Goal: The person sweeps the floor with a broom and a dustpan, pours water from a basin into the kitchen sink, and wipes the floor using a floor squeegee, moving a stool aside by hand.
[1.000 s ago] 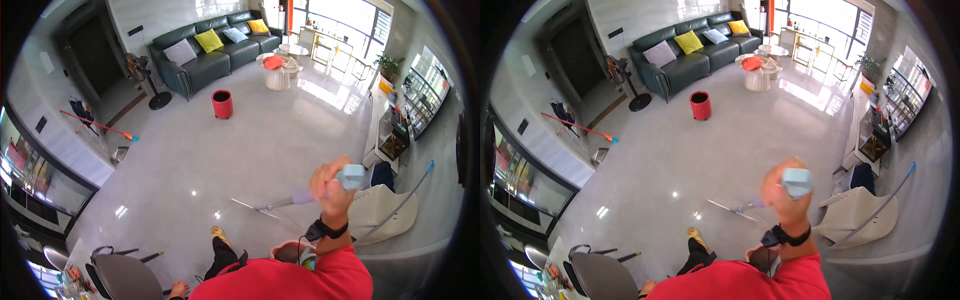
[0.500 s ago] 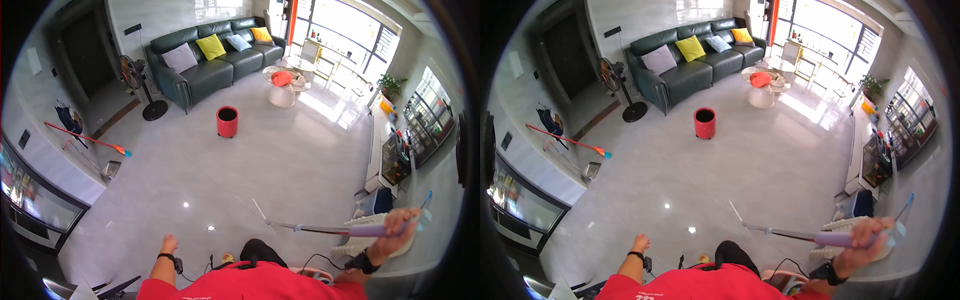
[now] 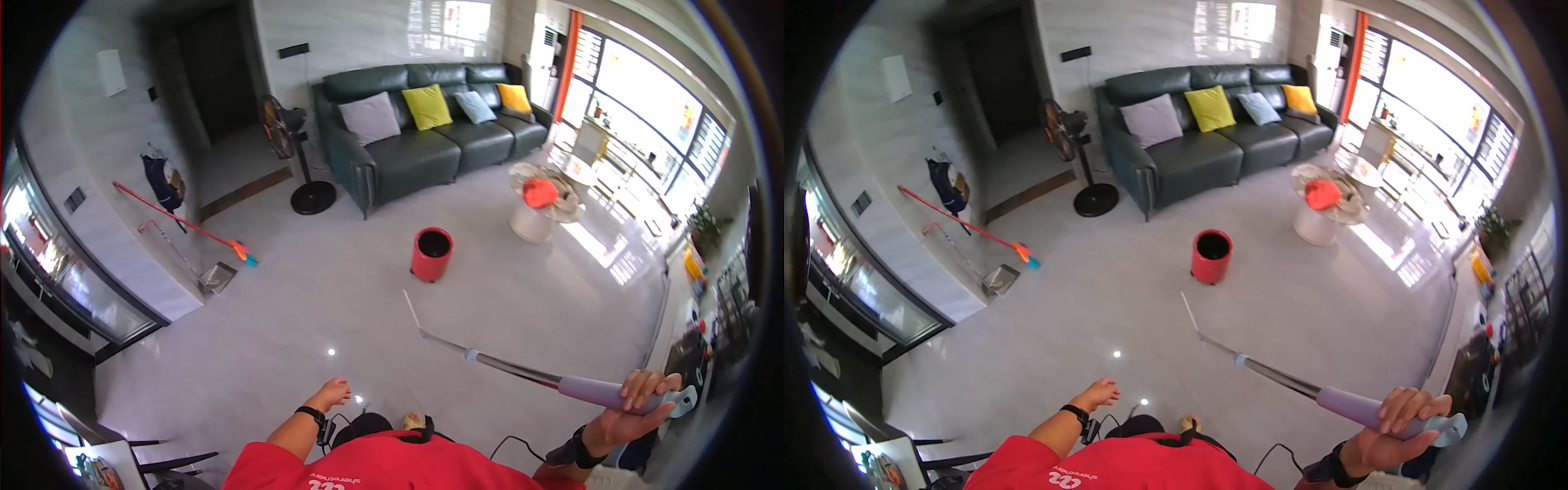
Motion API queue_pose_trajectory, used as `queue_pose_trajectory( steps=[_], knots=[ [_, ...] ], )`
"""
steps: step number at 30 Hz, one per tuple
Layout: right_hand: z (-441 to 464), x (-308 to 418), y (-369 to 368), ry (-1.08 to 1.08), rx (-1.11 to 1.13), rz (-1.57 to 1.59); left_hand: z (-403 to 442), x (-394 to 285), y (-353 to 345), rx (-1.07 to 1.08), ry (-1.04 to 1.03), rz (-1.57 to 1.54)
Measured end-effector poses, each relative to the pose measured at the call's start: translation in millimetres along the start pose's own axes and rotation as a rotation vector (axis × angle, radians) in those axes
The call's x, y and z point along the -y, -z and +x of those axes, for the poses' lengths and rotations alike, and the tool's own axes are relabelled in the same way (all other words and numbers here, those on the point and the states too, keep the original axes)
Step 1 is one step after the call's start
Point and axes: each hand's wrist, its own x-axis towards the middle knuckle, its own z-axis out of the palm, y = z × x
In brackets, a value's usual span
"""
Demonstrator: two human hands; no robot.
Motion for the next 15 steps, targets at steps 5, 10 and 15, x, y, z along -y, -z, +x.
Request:
queue_pose_trajectory(
  steps=[5,10,15],
  knots=[
    [27,-111,-50,-0.08,-0.007,0.171,8,-54,19,-0.036,0.004,-0.43],
    [4,-245,-138,-0.281,-0.103,0.157,61,-117,44,0.275,0.037,-0.788],
    [-47,-350,-237,-0.524,0.237,0.154,82,-244,55,0.319,0.037,-1.083]
  ],
)
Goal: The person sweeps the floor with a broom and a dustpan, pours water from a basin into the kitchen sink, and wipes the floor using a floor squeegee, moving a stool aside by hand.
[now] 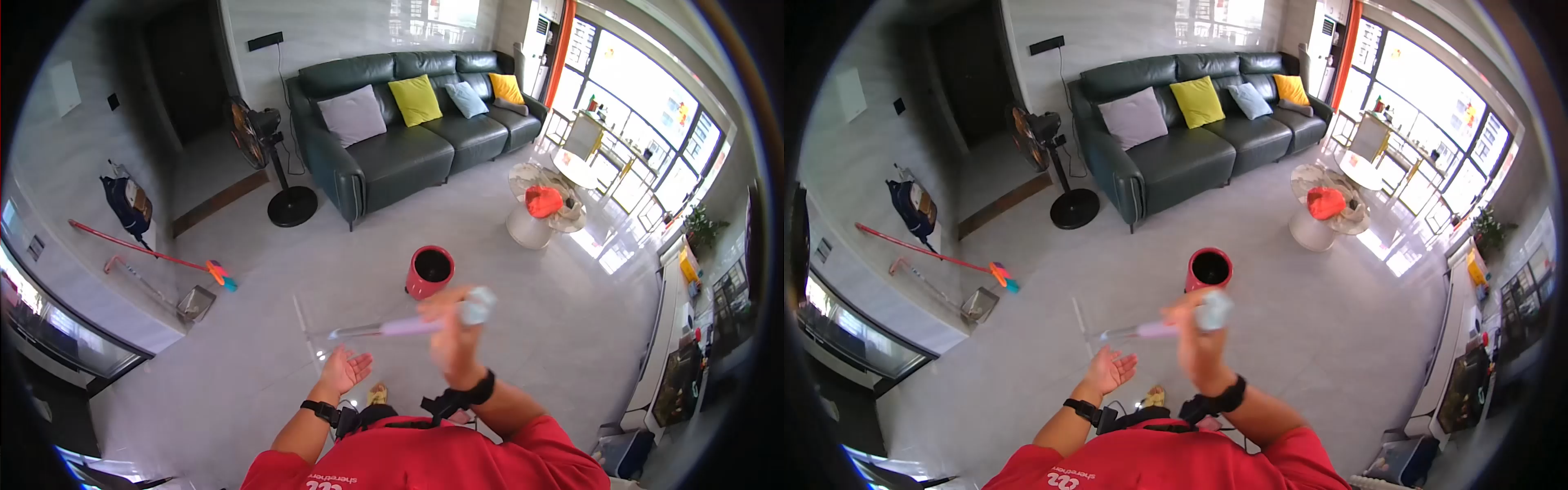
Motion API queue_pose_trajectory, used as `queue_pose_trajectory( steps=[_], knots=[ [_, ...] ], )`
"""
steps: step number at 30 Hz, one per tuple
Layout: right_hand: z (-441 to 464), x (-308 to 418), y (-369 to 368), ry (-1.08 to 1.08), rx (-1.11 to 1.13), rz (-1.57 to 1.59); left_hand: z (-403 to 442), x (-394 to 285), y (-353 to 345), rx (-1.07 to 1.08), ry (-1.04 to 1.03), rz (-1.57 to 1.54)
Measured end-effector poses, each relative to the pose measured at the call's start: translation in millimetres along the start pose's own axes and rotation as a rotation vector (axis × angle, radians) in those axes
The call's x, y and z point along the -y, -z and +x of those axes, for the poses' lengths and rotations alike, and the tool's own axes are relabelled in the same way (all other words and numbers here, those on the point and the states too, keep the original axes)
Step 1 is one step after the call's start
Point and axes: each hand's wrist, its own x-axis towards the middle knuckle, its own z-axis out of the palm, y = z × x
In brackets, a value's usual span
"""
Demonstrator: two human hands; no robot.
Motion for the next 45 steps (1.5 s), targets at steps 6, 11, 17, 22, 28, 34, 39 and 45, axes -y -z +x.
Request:
queue_pose_trajectory(
  steps=[6,11,17,22,28,34,39,45],
  knots=[
    [47,-67,-23,-0.31,0.314,-0.119,107,-68,3,-0.058,-0.264,-0.403],
    [102,-95,10,-0.395,0.324,-0.016,115,-88,-39,-0.074,-0.184,-0.322],
    [173,-141,75,-0.526,0.391,0.034,198,-87,-62,-0.16,-0.156,-0.439],
    [234,-172,141,-0.594,0.489,0.112,263,-84,-109,-0.302,-0.191,-0.293],
    [324,-174,216,-0.512,0.413,0.036,349,-78,-214,-0.287,-0.157,-0.191],
    [388,-181,279,-0.466,0.303,0.037,411,-83,-301,-0.171,-0.045,0.02],
    [442,-186,341,-0.454,0.139,-0.046,466,-76,-375,-0.096,0.074,0.075],
    [531,-181,405,-0.396,0.036,-0.058,547,-62,-468,-0.034,0.239,0.079]
  ],
)
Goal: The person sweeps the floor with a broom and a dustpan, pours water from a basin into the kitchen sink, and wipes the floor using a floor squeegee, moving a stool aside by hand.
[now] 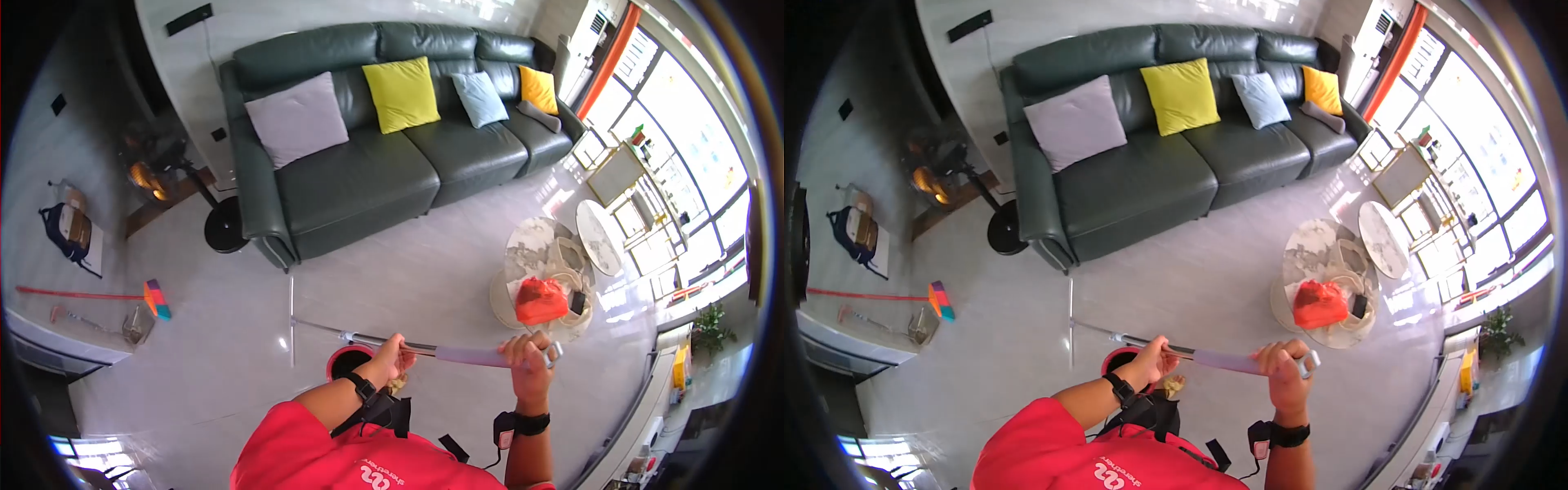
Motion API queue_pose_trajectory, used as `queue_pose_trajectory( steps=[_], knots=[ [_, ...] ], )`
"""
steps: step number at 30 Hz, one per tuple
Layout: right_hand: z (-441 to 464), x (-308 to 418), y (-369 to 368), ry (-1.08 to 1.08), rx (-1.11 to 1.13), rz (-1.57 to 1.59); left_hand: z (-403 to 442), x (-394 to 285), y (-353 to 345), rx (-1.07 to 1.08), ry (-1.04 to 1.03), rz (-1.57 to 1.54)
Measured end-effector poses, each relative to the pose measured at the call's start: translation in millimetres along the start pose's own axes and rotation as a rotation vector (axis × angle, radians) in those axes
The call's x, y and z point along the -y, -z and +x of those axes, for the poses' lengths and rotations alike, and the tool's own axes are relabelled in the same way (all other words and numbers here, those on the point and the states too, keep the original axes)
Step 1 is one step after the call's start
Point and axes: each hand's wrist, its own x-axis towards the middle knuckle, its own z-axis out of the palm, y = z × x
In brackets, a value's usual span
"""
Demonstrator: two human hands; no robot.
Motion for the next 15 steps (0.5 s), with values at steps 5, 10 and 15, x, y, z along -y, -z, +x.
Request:
queue_pose_trajectory(
  steps=[5,10,15],
  knots=[
    [31,32,42,0.124,-0.145,-0.015,32,-5,-87,-0.005,0.066,0.122],
    [61,32,60,0.215,-0.205,-0.044,80,-33,-138,0.055,-0.008,0.163],
    [81,6,66,0.229,-0.245,-0.061,121,-73,-149,0.024,-0.031,0.337]
  ],
)
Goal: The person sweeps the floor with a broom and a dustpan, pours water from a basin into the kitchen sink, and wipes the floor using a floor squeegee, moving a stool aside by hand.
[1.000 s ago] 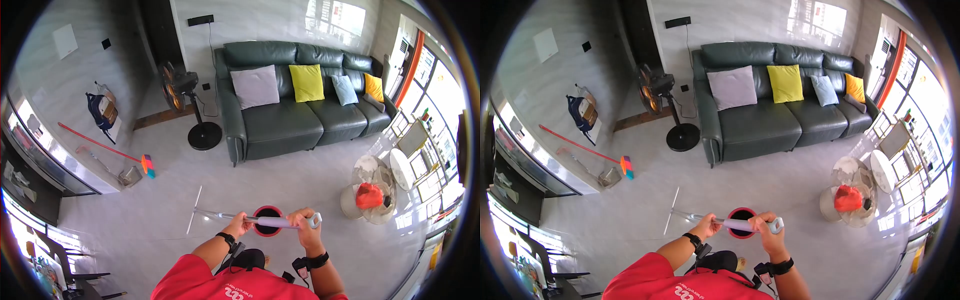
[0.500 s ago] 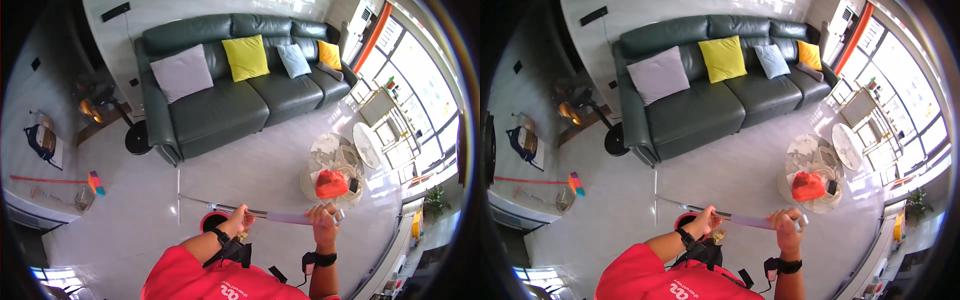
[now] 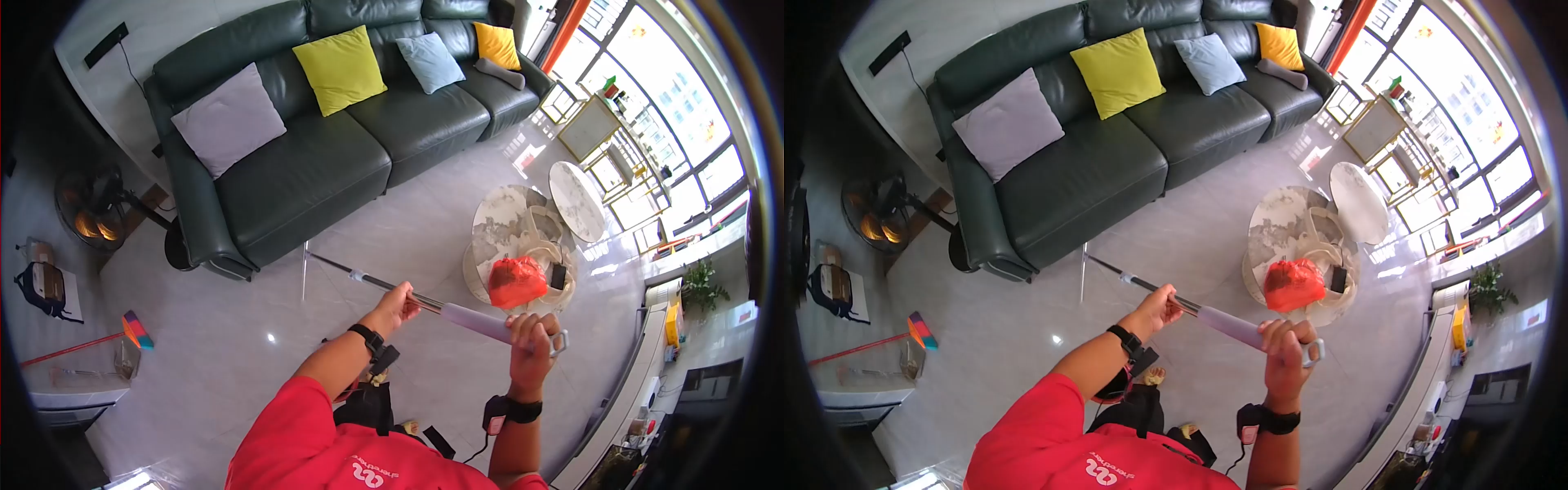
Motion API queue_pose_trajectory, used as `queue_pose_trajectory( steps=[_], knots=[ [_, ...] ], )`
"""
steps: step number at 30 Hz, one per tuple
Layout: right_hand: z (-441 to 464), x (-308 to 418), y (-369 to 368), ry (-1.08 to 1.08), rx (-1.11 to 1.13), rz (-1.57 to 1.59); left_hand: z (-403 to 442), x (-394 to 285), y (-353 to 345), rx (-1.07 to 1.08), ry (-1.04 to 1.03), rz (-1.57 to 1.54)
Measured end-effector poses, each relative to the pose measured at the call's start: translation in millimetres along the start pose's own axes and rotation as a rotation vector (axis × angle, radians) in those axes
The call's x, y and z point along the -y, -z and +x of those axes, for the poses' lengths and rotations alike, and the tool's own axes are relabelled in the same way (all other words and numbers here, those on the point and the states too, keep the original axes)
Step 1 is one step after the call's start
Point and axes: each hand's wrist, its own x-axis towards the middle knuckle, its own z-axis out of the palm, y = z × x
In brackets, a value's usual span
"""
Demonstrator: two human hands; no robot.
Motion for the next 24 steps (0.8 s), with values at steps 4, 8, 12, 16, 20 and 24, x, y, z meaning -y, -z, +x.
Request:
queue_pose_trajectory(
  steps=[4,8,12,16,20,24],
  knots=[
    [-13,-10,4,-0.006,0.008,-0.078,10,-10,0,-0.017,0.019,0.149],
    [-35,-9,23,0.024,-0.068,-0.144,23,9,-17,-0.011,0.028,0.253],
    [-71,20,59,0.072,-0.218,-0.197,19,54,-60,0.065,0.099,0.384],
    [-128,66,105,0.11,-0.39,-0.222,5,130,-107,0.195,0.192,0.529],
    [-203,123,146,0.135,-0.603,-0.23,-23,223,-146,0.333,0.316,0.643],
    [-295,193,174,0.184,-0.735,-0.223,-74,327,-176,0.455,0.52,0.769]
  ],
)
